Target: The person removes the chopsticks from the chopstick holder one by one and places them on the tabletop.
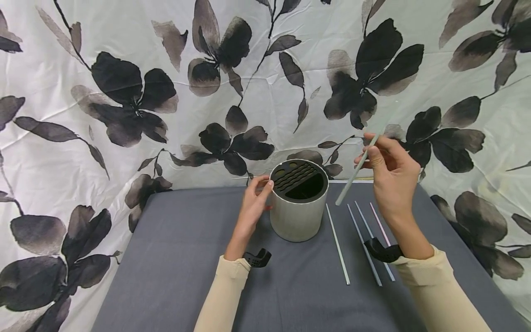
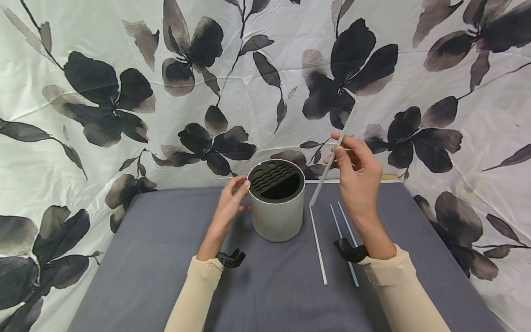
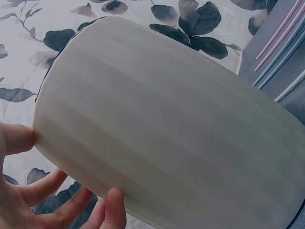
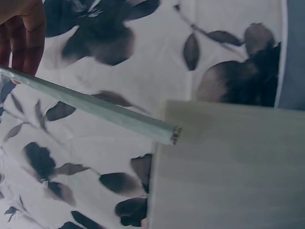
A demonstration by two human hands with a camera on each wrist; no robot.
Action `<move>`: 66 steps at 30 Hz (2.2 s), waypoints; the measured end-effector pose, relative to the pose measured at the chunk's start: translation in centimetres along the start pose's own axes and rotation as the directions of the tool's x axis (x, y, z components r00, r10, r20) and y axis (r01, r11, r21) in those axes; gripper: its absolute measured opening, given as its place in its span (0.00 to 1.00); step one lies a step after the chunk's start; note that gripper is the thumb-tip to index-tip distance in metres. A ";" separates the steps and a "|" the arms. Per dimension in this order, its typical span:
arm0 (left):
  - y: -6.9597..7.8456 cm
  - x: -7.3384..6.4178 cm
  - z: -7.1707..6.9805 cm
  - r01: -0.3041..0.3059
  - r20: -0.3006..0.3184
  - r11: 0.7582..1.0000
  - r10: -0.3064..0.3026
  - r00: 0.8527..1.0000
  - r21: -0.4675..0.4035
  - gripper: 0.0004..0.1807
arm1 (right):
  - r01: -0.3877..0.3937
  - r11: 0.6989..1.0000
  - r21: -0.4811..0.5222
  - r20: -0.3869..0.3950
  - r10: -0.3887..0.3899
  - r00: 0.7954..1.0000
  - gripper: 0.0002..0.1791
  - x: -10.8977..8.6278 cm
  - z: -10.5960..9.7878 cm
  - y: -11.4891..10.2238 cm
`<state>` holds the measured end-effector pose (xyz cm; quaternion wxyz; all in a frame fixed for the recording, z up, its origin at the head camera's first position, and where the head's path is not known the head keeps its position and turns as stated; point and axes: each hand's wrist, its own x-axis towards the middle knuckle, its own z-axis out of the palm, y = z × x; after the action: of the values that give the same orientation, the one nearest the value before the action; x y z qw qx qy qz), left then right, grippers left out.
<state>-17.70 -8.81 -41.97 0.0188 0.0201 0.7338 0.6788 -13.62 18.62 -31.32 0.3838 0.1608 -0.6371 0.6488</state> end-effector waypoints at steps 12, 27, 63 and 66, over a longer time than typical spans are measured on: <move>-0.3 -0.1 0.1 -0.003 0.000 1.000 0.003 1.000 -0.012 0.23 | -0.320 0.829 -0.459 0.096 0.404 0.910 0.17 -4.0 -4.5 5.0; -0.2 -0.3 -0.1 -0.008 -0.006 1.000 0.008 1.000 -0.013 0.24 | -0.332 0.686 -0.647 0.216 0.583 0.784 0.14 -10.1 -6.3 10.2; -0.2 0.1 0.3 0.009 0.005 1.000 -0.009 1.000 -0.028 0.23 | -0.094 0.429 -0.898 0.221 0.626 0.748 0.07 -12.9 -6.4 14.3; 0.0 0.2 0.3 0.010 0.022 0.999 -0.009 1.000 -0.043 0.23 | -0.095 0.433 -0.896 0.225 0.630 0.743 0.07 -12.7 -6.6 14.2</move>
<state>-17.93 -8.53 -42.01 0.0306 0.0236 0.7190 0.6940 -13.44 22.68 -51.12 0.0607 -0.0209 -0.9650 0.2543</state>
